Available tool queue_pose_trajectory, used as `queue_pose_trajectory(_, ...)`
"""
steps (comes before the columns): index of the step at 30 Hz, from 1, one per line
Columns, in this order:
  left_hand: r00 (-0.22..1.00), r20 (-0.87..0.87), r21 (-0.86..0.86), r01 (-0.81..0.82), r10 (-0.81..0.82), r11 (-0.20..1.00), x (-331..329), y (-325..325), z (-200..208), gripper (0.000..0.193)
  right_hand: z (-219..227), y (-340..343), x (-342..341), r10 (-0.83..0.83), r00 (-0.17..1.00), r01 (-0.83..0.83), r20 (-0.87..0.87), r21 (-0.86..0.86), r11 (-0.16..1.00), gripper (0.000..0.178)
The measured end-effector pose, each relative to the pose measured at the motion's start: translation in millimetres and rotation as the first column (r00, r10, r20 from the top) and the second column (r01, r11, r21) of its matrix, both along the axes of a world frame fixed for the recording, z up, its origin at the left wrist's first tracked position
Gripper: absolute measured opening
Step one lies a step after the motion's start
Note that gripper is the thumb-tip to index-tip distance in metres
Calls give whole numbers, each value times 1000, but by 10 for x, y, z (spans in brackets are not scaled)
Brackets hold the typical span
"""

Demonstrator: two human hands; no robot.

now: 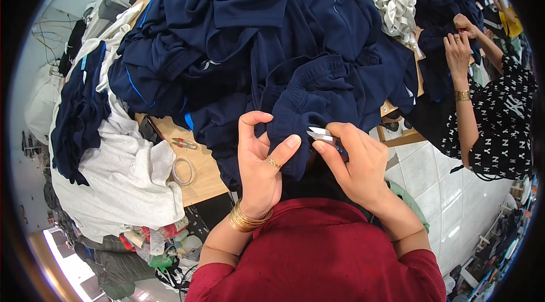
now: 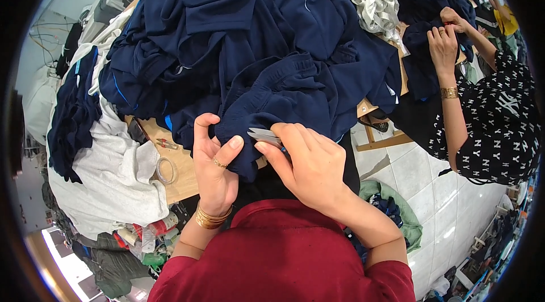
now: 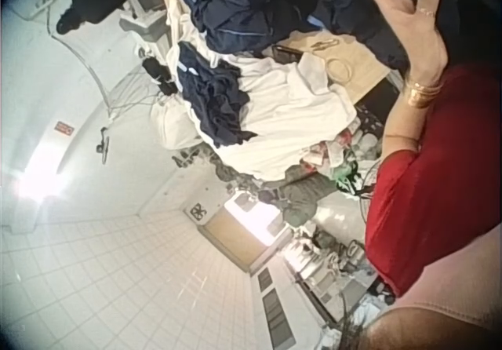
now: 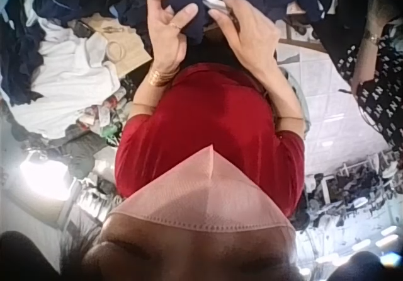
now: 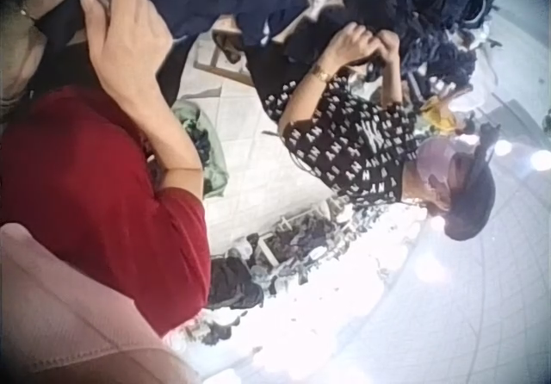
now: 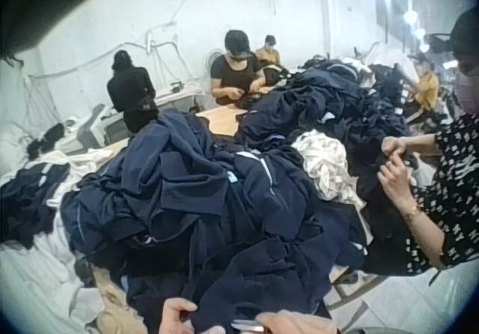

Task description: Trimming excess threads from garments using a pair of small scissors.

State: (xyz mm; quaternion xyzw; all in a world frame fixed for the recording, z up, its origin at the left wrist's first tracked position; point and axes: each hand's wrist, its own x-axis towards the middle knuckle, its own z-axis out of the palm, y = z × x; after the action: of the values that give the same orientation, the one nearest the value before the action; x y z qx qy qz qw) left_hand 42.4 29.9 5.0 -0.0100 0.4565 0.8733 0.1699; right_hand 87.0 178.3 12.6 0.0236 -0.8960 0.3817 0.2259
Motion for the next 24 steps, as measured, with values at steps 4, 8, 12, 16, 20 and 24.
queue_pose_trajectory(4, 1000, -19, 0, -2, 2, 1000, 4, 10, -18, 46, -41, 10, -19, -12, 999, 13, -40, 40, 999, 19)
queue_pose_trajectory(8, 999, -37, -6, -2, 2, 1000, 6, 24, -16, 46, -28, 24, -13, -7, 1000, 8, -28, 35, 999, 19)
queue_pose_trajectory(12, 1000, -25, 0, -2, 2, 1000, 2, 28, -15, 46, -26, 28, -17, -14, 999, 15, -40, 19, 1000, 19)
queue_pose_trajectory(16, 1000, -27, 4, -2, 2, 1000, 1, 1, -5, 46, 13, 73, -7, -15, 996, 27, 88, -137, 990, 17)
queue_pose_trajectory(20, 999, -41, -23, 14, -15, 1000, -9, 6, 26, 45, -5, 134, -79, 59, 998, -39, 29, -466, 884, 31)
queue_pose_trajectory(24, 998, -52, -51, 36, -39, 998, -17, 17, 9, 43, -13, 52, -144, 165, 985, -169, -44, -387, 906, 19)
